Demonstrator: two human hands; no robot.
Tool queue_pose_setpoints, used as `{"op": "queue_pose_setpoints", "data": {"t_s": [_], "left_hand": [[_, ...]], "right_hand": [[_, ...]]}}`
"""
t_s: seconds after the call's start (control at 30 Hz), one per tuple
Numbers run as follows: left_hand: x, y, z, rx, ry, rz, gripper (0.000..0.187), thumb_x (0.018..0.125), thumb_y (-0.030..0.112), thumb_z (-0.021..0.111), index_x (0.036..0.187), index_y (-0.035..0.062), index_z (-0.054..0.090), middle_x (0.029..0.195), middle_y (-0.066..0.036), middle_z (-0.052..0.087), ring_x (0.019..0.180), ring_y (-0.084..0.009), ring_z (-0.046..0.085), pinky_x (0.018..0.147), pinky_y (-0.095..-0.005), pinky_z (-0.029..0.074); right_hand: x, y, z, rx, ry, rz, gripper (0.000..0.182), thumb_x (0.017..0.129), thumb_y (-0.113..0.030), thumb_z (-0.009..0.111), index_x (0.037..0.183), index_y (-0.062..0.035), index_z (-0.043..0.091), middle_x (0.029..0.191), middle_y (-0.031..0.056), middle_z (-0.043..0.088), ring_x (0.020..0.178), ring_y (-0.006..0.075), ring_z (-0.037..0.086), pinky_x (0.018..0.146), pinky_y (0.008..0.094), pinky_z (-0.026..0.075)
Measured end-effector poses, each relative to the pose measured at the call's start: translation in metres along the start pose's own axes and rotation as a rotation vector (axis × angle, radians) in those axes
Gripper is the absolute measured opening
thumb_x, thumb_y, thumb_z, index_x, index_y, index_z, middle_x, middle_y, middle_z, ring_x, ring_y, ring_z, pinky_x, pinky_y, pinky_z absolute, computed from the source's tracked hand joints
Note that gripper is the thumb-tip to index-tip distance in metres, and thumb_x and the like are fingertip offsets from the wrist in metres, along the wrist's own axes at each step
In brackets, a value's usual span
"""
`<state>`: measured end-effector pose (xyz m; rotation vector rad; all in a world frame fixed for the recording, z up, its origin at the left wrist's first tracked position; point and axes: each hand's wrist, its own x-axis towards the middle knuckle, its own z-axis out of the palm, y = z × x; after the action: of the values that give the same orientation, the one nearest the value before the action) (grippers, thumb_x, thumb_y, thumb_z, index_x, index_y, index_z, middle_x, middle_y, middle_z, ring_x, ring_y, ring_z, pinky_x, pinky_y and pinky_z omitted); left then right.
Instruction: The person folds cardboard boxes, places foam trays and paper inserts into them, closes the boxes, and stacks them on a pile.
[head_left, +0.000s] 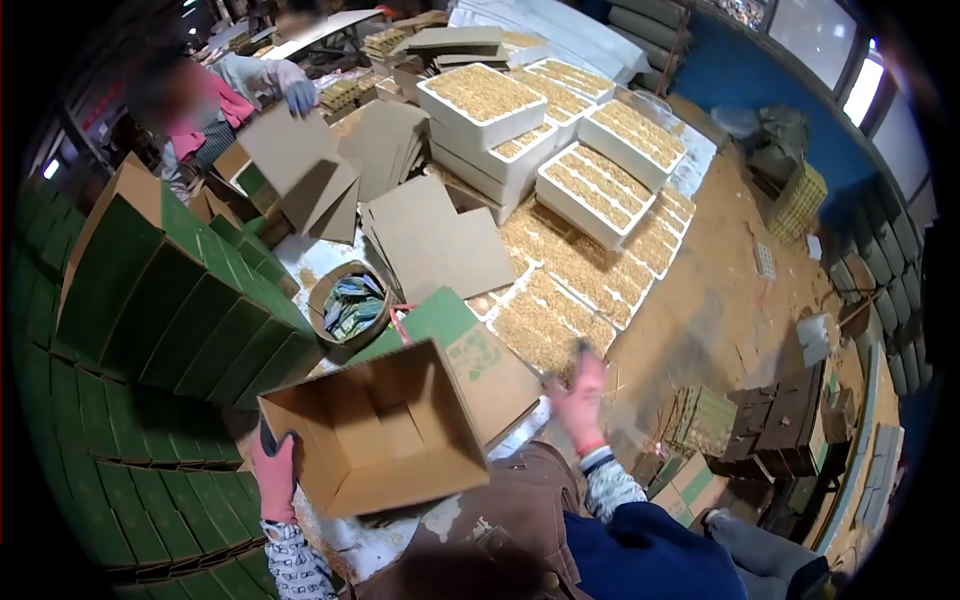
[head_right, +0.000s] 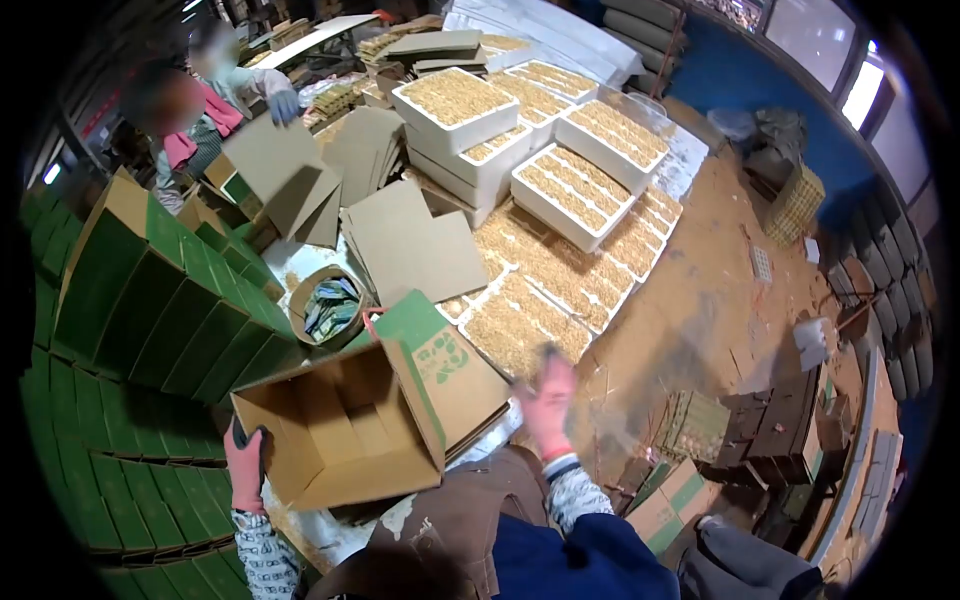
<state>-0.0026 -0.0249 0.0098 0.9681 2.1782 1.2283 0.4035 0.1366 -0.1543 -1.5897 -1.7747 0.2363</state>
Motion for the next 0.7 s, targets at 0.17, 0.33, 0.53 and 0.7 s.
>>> {"op": "queue_pose_setpoints", "data": {"t_s": [0.17,0.33,0.53,0.7], "left_hand": [[0.038,0.004,0.026,-0.058,0.049,0.086,0.046,0.081,0.004,0.056,0.125,-0.0051,0.047,0.114,-0.013,0.059,0.100,-0.0183,0.055,0.089,-0.0276,0.041],[0.067,-0.007,0.008,-0.049,-0.116,0.025,0.042,0.079,0.010,0.063,0.117,-0.0050,0.054,0.105,-0.009,0.062,0.089,-0.0142,0.058,0.079,-0.0273,0.047],[0.049,0.006,-0.020,-0.039,-0.099,0.010,0.037,0.075,0.007,0.061,0.111,-0.0038,0.056,0.085,-0.006,0.062,0.071,-0.0119,0.057,0.065,-0.0259,0.046],[0.036,-0.005,0.015,0.150,0.190,0.072,0.036,0.077,0.015,0.063,0.108,-0.0020,0.059,0.085,-0.012,0.065,0.076,-0.0204,0.062,0.070,-0.0316,0.049]], "right_hand": [[0.002,0.115,0.078,0.654,0.024,0.799,0.088,0.076,-0.025,0.070,0.140,0.0044,0.018,0.139,0.0237,0.033,0.128,0.0312,0.034,0.107,0.0365,0.024],[0.004,0.090,0.054,0.716,0.212,0.610,0.068,0.076,-0.007,0.068,0.134,-0.0008,0.033,0.121,0.0099,0.051,0.106,0.0205,0.052,0.090,0.0293,0.043],[0.066,0.012,-0.066,1.160,0.346,0.529,0.053,0.072,-0.005,0.070,0.121,0.0005,0.052,0.105,0.0085,0.061,0.091,0.0154,0.057,0.078,0.0281,0.047],[0.111,-0.063,-0.166,0.957,-0.149,0.435,0.024,0.078,-0.008,0.062,0.101,0.0010,0.064,0.095,0.0092,0.063,0.088,0.0155,0.060,0.081,0.0296,0.046]]}}
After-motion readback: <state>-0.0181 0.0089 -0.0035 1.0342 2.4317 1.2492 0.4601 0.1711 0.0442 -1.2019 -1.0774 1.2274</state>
